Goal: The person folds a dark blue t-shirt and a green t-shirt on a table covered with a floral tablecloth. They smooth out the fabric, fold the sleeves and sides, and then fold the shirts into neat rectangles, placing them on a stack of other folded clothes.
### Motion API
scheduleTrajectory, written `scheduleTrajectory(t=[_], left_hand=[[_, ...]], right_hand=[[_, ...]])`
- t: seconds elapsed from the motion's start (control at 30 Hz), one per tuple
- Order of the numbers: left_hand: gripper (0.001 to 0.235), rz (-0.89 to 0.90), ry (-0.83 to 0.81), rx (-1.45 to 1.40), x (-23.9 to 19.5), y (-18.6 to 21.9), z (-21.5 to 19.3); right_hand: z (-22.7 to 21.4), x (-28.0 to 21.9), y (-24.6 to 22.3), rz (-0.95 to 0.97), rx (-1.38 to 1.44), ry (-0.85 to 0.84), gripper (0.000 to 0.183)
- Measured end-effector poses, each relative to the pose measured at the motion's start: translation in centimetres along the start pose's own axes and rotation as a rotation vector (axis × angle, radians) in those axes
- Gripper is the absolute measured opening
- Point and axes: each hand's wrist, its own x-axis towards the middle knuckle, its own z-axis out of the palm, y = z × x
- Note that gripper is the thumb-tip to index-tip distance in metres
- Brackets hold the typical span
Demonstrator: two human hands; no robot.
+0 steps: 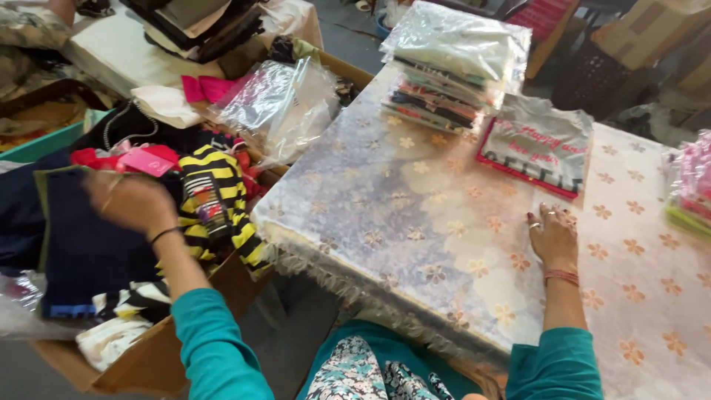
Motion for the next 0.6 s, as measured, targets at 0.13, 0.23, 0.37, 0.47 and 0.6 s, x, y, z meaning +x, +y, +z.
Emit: scheduleTrajectory(t=[0.13,0.23,0.37,0.47,0.6], left_hand=[[0.048,0.141,0.436,0.123,-1.2,-17.9,5.1],[0.015,-0.219,0.401,-0.208,0.2,-17.4,5.3],[0.009,-0.051,0.444,-0.021,-0.1,-13.0,6.8],[0.020,0.009,0.566,-0.007,-1.2,-8.8,5.4],[0.011,0.012,0.452,0.009,-1.7,-9.8,5.8]], right_hand=[[-1.4,0.3,-0.4,0.038,0.013,-0.019,0.055],[-0.7,0.1,-0.2,0.030,-0.001,-0.042,0.053],[-1.2,0.0,-0.6,0.050,0.012,-0.051,0.053],[-1.5,-0.3,-1.1,0.070,0.036,-0.049,0.053],[-1.2,-0.1,-0.6,0.071,0.031,-0.034,0.054]])
